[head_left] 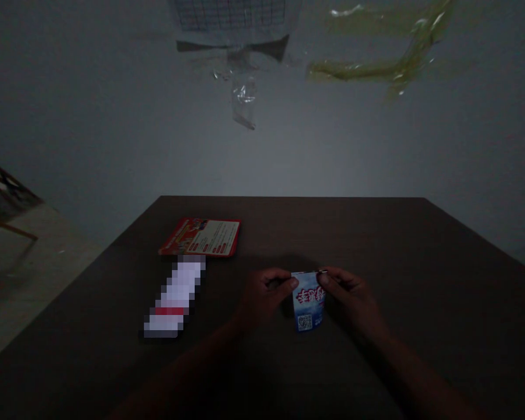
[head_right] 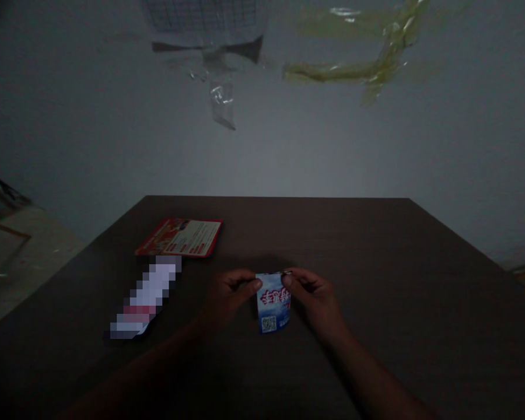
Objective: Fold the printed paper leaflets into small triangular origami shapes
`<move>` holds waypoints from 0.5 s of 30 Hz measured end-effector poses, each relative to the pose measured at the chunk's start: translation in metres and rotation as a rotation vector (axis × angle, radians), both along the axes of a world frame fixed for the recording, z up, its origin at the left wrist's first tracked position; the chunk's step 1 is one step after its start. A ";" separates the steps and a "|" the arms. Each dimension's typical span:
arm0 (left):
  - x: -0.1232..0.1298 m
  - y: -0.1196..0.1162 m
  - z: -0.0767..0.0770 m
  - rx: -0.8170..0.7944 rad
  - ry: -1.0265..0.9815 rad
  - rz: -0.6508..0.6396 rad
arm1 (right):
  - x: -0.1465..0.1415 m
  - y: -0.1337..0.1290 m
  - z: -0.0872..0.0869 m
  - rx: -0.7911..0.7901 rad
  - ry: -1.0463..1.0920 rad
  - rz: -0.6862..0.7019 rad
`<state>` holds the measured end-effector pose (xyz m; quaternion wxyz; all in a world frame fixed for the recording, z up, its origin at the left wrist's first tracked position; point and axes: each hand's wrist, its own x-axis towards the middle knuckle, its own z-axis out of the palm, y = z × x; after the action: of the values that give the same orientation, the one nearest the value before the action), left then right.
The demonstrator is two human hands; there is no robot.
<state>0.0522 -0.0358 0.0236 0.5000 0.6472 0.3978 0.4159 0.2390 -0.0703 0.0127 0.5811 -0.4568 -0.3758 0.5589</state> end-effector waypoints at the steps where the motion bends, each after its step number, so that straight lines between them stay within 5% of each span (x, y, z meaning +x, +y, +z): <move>1: 0.000 -0.001 0.000 0.006 -0.001 0.006 | 0.001 0.000 -0.002 0.007 0.000 -0.005; 15: -0.003 -0.002 0.000 0.136 -0.008 0.070 | 0.002 -0.002 -0.010 0.096 -0.082 -0.065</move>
<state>0.0493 -0.0378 0.0234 0.4419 0.6636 0.3889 0.4617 0.2412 -0.0724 0.0025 0.6042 -0.4628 -0.4105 0.5022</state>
